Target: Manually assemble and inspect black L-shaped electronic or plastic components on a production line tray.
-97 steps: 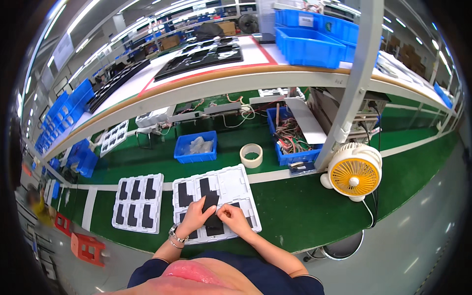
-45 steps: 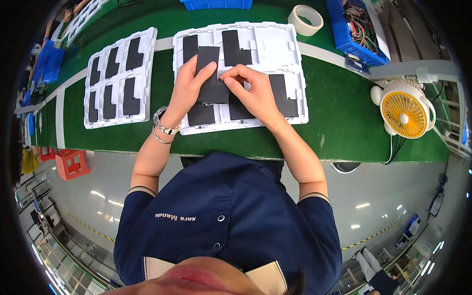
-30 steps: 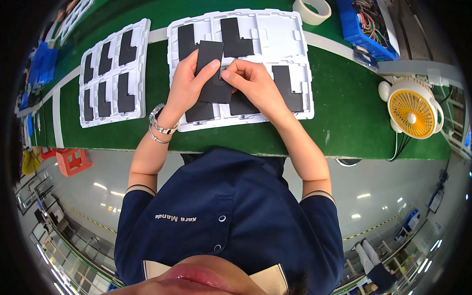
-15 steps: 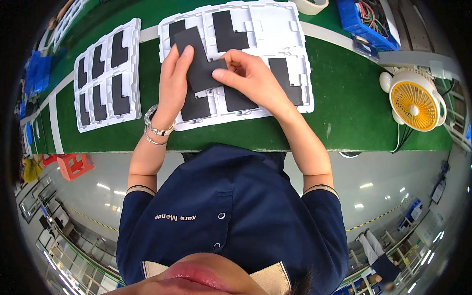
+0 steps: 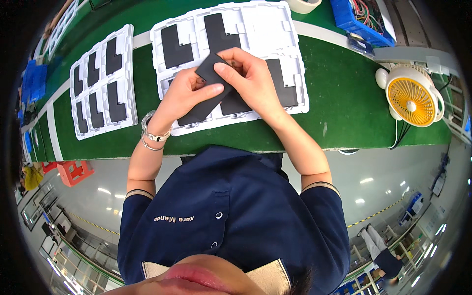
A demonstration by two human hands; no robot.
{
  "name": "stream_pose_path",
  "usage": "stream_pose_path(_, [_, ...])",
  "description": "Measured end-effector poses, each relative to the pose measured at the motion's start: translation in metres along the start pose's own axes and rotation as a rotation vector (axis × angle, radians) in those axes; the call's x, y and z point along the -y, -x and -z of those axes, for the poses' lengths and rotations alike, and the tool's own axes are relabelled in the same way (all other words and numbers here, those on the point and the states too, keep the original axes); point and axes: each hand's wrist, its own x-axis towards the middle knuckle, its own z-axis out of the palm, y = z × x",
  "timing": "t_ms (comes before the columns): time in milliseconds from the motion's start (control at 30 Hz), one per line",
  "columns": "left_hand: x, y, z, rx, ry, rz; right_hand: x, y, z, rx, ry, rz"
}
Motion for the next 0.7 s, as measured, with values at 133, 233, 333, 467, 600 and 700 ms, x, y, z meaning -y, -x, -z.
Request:
stream_pose_path(133, [-0.011, 0.003, 0.001, -0.182, 0.136, -0.053, -0.004, -0.002, 0.001, -0.158, 0.188, 0.238])
stream_pose_path(233, [-0.016, 0.004, 0.004, -0.225, 0.113, -0.070, -0.003, -0.004, 0.002, -0.148, 0.309, 0.372])
stream_pose_path(333, [-0.012, 0.004, 0.005, -0.216, 0.110, -0.073, -0.002, -0.003, 0.000, -0.146, 0.433, 0.441])
stream_pose_path(467, [-0.014, 0.004, 0.004, -0.203, 0.105, -0.078, -0.001, -0.004, 0.000, -0.169, 0.430, 0.496])
stream_pose_path(600, [-0.013, 0.003, 0.004, -0.194, 0.100, -0.076, 0.002, -0.003, 0.000, -0.147, 0.468, 0.462])
stream_pose_path(700, [-0.012, 0.003, 0.004, -0.171, 0.057, -0.054, 0.002, -0.004, 0.000, -0.182, 0.489, 0.520])
